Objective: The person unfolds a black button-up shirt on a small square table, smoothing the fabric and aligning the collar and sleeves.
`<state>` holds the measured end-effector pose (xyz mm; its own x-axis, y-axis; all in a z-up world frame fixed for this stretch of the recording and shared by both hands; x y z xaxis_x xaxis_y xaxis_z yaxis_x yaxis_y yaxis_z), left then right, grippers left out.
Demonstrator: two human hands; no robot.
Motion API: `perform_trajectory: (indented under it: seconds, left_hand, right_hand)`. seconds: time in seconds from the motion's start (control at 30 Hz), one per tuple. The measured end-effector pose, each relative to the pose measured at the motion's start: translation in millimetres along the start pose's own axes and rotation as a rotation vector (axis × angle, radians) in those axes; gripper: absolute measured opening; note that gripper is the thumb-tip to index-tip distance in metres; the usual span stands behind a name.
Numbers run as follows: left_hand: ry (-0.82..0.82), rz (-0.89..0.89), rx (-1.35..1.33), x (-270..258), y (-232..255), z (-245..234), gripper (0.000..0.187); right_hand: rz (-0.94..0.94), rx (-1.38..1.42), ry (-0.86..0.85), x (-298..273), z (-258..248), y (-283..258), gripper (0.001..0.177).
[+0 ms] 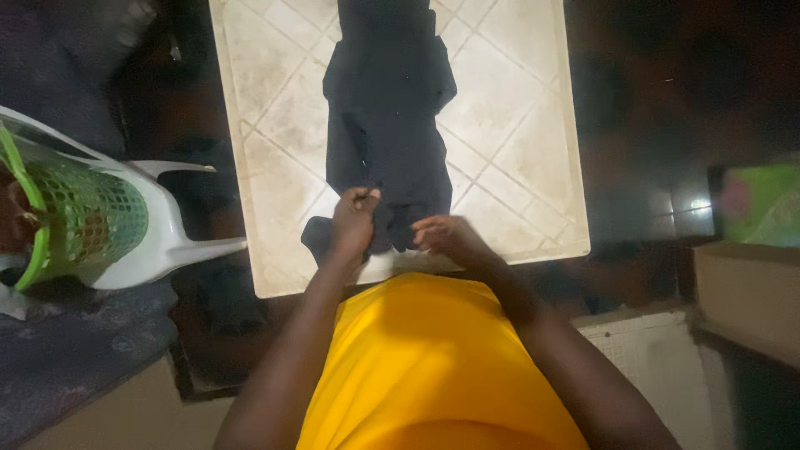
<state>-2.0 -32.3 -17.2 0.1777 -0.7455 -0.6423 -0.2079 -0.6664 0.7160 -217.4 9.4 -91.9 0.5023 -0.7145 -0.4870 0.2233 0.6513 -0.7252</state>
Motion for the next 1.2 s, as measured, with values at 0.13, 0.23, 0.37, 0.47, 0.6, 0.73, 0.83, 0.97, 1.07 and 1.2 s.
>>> perform_trajectory:
  seconds: [0.13,0.23,0.37,0.47,0.6,0.73,0.83,0.97,1.07,1.2]
  left_hand:
    - [0.112,0.061,0.117,3.0,7.7,-19.5,0.03]
    - [0.227,-0.091,0.295,-6.8,11.0,-43.8,0.029]
    - [0.482,0.295,0.032,-7.5,24.0,-94.1,0.022]
    - [0.548,0.264,-0.239,-12.2,24.0,-139.3,0.025]
    - [0.522,0.226,-0.12,-22.3,30.0,-164.5,0.026]
    - [0.344,0.181,0.02,-28.7,23.8,-140.3,0.024]
    - [0.297,0.16,0.047,-32.1,17.5,-116.7,0.024]
    - [0.169,0.113,0.084,-29.8,13.9,-87.6,0.024]
    - [0.084,0.171,-0.011,-26.3,9.4,-73.9,0.02]
    - [-0.034,0.184,-0.235,-28.7,1.0,-59.7,0.014]
  right_hand:
    - [0.003,-0.305,0.645,-17.9,-51.7,0.1,0.03]
    - [-0.09,-0.61,0.841,-18.8,-70.8,-5.2,0.026]
    - [-0.072,-0.833,0.759,2.2,-51.0,-9.4,0.041]
    - [-0.102,-0.802,0.677,7.1,-17.7,-20.5,0.047]
    - [-0.149,-1.024,0.616,1.5,18.2,-44.3,0.053]
    - [0.191,-0.751,0.468,24.0,-0.7,-8.6,0.042]
    - [-0.177,-0.723,0.404,27.2,-10.8,5.4,0.021]
    - [0.024,0.031,0.531,27.7,-26.1,-4.6,0.018]
    - [0.134,0.034,0.55,27.3,-11.0,-10.1,0.022]
    - [0.241,-0.447,0.51,31.8,9.9,-8.6,0.033]
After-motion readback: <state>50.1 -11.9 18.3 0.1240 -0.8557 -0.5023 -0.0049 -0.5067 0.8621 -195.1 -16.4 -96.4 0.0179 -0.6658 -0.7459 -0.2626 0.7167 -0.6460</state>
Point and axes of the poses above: each hand's wrist, its own x-axis towards the middle knuckle, its own z-axis out of the palm, y = z × x, the point moved 3 cm from there along x, towards the middle knuckle, and after that the axes turned 9 degrees about x, right-handed, at the moved point
